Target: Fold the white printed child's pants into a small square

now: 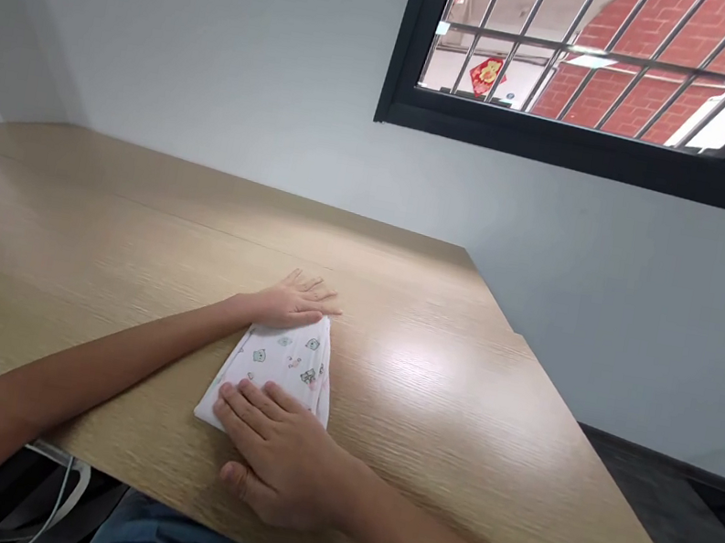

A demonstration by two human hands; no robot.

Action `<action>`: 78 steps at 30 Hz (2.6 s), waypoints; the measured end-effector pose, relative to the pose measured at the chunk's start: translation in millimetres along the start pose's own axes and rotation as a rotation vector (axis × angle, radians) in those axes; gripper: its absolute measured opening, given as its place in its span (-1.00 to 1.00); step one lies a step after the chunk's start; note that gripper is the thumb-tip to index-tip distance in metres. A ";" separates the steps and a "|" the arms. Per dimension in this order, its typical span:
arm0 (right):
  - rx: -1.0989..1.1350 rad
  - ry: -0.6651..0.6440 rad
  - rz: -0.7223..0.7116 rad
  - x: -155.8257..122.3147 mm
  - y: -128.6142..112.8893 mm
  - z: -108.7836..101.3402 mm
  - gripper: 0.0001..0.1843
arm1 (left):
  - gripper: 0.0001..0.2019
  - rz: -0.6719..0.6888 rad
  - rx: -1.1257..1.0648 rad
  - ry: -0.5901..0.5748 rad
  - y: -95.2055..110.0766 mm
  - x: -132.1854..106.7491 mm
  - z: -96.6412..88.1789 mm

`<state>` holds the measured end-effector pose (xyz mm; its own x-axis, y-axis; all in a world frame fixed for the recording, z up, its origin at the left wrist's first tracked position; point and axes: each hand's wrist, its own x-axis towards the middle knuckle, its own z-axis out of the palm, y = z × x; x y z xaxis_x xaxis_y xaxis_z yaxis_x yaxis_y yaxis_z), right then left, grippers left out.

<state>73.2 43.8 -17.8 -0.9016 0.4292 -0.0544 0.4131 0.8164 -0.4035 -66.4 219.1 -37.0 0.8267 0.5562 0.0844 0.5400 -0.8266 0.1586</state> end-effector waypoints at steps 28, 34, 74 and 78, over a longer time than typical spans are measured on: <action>-0.093 0.117 0.200 -17.0 28.5 -21.3 -0.32 | -0.32 0.243 -0.010 0.127 62.2 -129.8 3.9; -0.016 0.219 0.185 -22.1 52.5 -34.3 -0.49 | -0.70 0.110 -0.270 0.163 63.7 -130.2 -5.5; 0.128 0.716 0.591 -22.1 52.3 14.4 -0.45 | -0.56 -0.491 -0.589 0.484 48.0 -102.1 14.7; 0.565 0.902 0.638 -34.6 35.0 15.8 -0.57 | -0.64 -0.588 -0.822 0.575 37.1 -97.2 8.2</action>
<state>116.8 51.5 -44.6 -0.0573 0.9835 0.1717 0.4301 0.1795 -0.8848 -125.5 133.7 -47.4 0.1750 0.9668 0.1862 0.3772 -0.2405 0.8944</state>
